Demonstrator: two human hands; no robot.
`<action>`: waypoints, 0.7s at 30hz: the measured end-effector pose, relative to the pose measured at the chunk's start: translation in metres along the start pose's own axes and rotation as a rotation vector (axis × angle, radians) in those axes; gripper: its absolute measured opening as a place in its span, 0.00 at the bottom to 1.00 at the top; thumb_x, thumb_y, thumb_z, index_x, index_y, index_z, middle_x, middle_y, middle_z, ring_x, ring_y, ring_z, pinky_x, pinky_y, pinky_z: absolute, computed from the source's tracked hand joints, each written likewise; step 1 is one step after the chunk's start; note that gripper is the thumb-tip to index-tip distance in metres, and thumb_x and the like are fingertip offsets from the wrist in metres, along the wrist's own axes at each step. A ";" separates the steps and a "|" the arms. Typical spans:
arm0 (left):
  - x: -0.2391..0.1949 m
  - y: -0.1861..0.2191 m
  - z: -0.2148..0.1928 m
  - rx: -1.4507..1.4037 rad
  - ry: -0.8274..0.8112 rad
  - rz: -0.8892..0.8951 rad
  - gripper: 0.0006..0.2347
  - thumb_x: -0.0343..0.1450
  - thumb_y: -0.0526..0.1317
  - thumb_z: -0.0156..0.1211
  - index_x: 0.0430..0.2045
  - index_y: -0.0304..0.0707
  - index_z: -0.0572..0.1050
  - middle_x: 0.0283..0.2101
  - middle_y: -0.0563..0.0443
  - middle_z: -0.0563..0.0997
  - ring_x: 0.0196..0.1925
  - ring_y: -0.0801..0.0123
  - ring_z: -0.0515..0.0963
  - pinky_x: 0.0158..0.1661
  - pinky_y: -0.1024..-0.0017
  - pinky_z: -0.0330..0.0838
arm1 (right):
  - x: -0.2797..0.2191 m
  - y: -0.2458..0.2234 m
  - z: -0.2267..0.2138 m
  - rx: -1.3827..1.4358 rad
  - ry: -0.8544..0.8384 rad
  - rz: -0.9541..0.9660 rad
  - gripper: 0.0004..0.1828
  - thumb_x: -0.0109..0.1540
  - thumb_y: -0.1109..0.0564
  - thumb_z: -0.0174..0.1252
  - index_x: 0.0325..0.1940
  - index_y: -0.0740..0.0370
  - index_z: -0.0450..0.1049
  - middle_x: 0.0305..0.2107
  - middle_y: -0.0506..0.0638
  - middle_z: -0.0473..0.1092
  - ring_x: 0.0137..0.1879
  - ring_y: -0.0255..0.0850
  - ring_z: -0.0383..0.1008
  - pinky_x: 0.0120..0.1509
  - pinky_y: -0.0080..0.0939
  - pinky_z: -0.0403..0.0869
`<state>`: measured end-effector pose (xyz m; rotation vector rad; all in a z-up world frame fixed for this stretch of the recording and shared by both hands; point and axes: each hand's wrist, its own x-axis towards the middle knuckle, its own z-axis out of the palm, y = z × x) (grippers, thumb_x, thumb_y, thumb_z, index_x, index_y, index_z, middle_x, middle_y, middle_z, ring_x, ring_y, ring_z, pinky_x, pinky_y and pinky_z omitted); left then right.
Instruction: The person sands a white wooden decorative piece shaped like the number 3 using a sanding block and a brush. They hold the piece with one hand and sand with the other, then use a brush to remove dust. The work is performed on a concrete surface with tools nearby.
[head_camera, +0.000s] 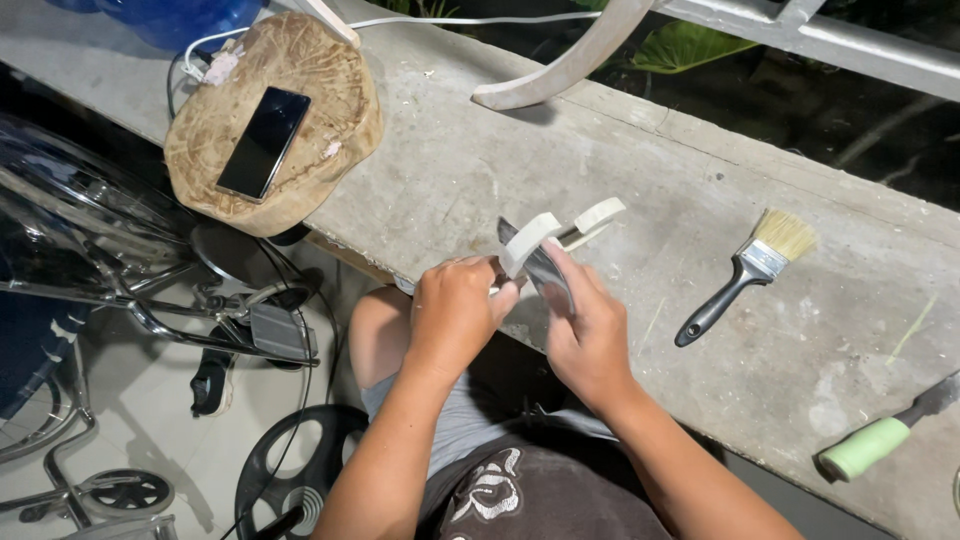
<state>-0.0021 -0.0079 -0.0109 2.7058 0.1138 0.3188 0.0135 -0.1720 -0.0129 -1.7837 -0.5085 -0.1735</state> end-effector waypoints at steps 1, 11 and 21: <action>-0.001 0.002 0.001 -0.001 -0.002 0.002 0.09 0.64 0.45 0.69 0.29 0.41 0.84 0.29 0.47 0.85 0.37 0.48 0.85 0.42 0.55 0.79 | 0.005 -0.003 0.003 -0.002 0.002 0.002 0.25 0.64 0.72 0.51 0.66 0.65 0.72 0.45 0.63 0.76 0.55 0.57 0.79 0.61 0.55 0.73; 0.005 0.001 -0.012 -0.043 -0.012 0.127 0.07 0.64 0.44 0.66 0.23 0.40 0.82 0.24 0.44 0.83 0.32 0.46 0.84 0.36 0.55 0.78 | -0.002 0.019 0.008 -0.080 0.014 -0.009 0.24 0.64 0.69 0.54 0.65 0.64 0.73 0.45 0.61 0.76 0.55 0.59 0.78 0.60 0.54 0.73; -0.016 0.018 0.002 0.099 0.115 -0.002 0.07 0.65 0.39 0.67 0.29 0.40 0.74 0.31 0.45 0.81 0.38 0.49 0.78 0.42 0.55 0.67 | 0.002 0.007 0.003 -0.092 -0.034 -0.004 0.12 0.63 0.64 0.55 0.51 0.60 0.76 0.36 0.48 0.77 0.39 0.37 0.75 0.45 0.35 0.72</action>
